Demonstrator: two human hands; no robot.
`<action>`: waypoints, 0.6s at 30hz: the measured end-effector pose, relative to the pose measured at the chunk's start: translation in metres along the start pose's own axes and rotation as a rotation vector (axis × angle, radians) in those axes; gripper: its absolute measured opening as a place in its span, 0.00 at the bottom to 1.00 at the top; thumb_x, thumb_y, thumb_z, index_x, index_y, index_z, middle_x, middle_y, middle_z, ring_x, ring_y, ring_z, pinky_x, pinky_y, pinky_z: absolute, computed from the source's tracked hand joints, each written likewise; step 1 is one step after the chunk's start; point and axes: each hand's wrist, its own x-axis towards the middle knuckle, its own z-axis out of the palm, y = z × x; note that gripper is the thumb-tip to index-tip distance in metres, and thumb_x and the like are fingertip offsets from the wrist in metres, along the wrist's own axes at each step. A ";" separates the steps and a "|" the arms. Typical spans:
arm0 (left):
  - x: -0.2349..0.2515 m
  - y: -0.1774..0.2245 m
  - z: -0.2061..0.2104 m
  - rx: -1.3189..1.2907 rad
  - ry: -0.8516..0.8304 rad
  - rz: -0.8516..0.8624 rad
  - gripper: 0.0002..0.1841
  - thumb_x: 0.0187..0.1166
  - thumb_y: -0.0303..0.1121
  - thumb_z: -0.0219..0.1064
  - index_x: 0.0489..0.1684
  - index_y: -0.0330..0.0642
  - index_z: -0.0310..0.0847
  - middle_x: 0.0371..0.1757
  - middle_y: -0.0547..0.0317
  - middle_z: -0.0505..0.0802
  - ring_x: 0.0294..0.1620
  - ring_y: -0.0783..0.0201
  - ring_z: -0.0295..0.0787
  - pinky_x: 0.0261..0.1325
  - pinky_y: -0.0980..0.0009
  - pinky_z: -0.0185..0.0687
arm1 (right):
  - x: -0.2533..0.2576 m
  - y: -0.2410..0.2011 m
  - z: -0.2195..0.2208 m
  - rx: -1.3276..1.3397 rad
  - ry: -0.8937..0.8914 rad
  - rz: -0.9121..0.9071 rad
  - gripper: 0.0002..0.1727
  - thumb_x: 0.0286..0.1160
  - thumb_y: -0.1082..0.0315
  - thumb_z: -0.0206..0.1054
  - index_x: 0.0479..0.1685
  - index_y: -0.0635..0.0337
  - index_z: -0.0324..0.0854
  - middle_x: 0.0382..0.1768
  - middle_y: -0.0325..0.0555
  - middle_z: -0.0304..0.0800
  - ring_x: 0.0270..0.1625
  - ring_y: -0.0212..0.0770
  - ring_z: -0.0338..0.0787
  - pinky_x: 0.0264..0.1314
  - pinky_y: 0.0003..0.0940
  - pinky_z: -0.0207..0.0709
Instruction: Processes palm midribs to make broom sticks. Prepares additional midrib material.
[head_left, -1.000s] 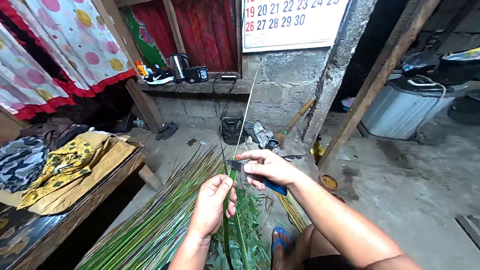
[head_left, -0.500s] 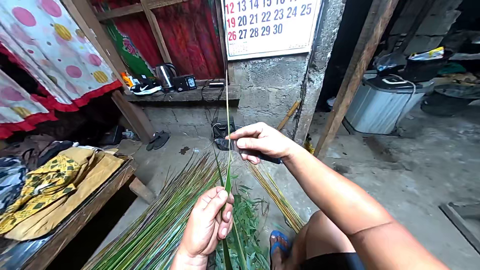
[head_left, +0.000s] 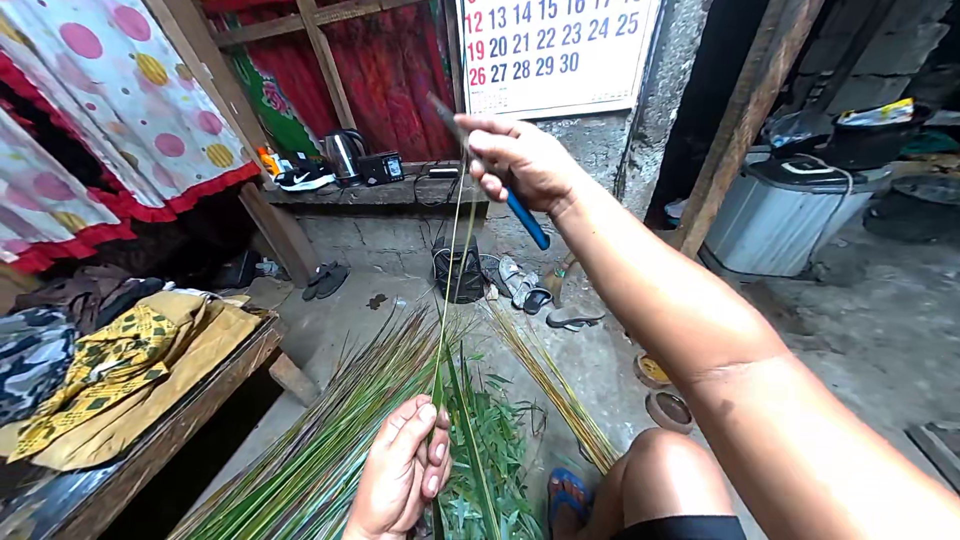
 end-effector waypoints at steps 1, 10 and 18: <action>0.001 0.000 -0.001 0.040 0.032 0.032 0.14 0.89 0.37 0.58 0.38 0.39 0.86 0.18 0.61 0.83 0.11 0.74 0.79 0.15 0.79 0.78 | 0.003 -0.003 -0.003 0.012 0.059 -0.022 0.21 0.92 0.68 0.52 0.80 0.57 0.69 0.29 0.40 0.86 0.19 0.29 0.80 0.18 0.20 0.76; 0.037 0.005 0.020 0.464 0.070 0.043 0.13 0.92 0.27 0.51 0.54 0.26 0.81 0.37 0.44 0.95 0.32 0.56 0.96 0.37 0.64 0.96 | -0.111 0.094 0.049 0.073 -0.260 0.401 0.14 0.88 0.66 0.59 0.58 0.65 0.85 0.23 0.47 0.87 0.15 0.31 0.81 0.17 0.23 0.77; 0.039 -0.016 0.025 0.505 0.139 0.134 0.13 0.92 0.28 0.51 0.46 0.29 0.81 0.29 0.51 0.91 0.22 0.63 0.89 0.26 0.70 0.90 | -0.119 0.078 0.020 -0.008 -0.046 0.354 0.19 0.86 0.63 0.59 0.70 0.58 0.79 0.24 0.46 0.86 0.14 0.33 0.81 0.15 0.26 0.78</action>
